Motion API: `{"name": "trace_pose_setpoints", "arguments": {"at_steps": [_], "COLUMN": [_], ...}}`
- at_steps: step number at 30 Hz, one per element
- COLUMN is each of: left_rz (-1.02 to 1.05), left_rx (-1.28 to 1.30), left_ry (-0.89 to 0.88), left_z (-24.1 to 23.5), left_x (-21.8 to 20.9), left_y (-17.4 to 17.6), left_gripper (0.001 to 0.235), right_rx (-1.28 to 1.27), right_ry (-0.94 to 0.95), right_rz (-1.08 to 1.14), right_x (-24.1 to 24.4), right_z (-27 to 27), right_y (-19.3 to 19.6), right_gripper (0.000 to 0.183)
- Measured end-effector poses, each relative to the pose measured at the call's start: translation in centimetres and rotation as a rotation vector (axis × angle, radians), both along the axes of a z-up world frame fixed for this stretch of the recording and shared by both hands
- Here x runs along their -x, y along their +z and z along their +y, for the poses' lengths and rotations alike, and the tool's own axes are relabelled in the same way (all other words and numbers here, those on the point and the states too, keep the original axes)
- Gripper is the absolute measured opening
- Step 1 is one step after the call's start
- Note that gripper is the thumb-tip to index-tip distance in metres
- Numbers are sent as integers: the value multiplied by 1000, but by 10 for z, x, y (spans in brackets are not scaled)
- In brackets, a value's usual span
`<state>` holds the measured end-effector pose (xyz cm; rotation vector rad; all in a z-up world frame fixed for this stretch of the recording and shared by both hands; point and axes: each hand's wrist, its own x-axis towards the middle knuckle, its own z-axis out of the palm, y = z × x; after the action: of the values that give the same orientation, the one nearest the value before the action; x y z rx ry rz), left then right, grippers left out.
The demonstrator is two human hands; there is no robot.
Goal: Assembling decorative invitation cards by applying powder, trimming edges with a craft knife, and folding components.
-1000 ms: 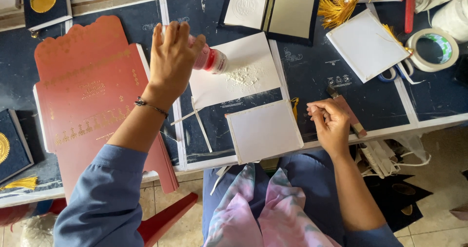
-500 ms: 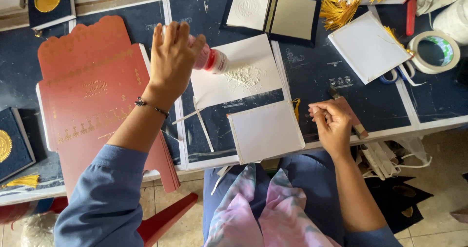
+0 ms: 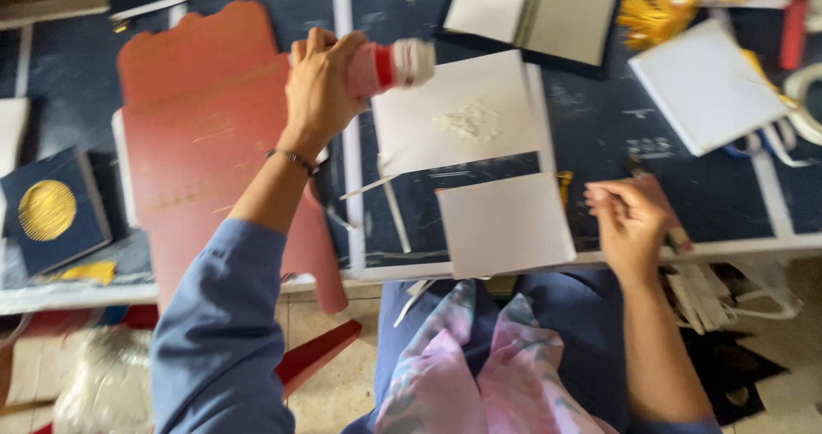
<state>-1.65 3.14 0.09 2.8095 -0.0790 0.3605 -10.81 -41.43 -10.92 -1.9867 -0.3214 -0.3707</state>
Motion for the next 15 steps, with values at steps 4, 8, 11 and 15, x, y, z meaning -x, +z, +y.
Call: {"name": "trace_pose_setpoints", "arguments": {"at_steps": [4, 8, 11, 15], "left_rz": [-133, -385, -608, -1007], "left_rx": [353, 982, 1031, 1074], "left_ry": [27, 24, 177, 433], "left_z": [75, 154, 254, 424], "left_x": [-23, -16, -18, -31], "left_y": [-48, -31, -40, -106], "left_gripper": [82, 64, 54, 70], "right_rx": [-7, 56, 66, 83], "right_ry": [32, 10, -8, -37], "right_rz": [21, 14, 58, 38], "right_x": [0, 4, 3, 3], "right_z": [-1, 7, 6, 9], "right_y": [-2, 11, 10, 13], "right_gripper": [14, 11, 12, 14]}}
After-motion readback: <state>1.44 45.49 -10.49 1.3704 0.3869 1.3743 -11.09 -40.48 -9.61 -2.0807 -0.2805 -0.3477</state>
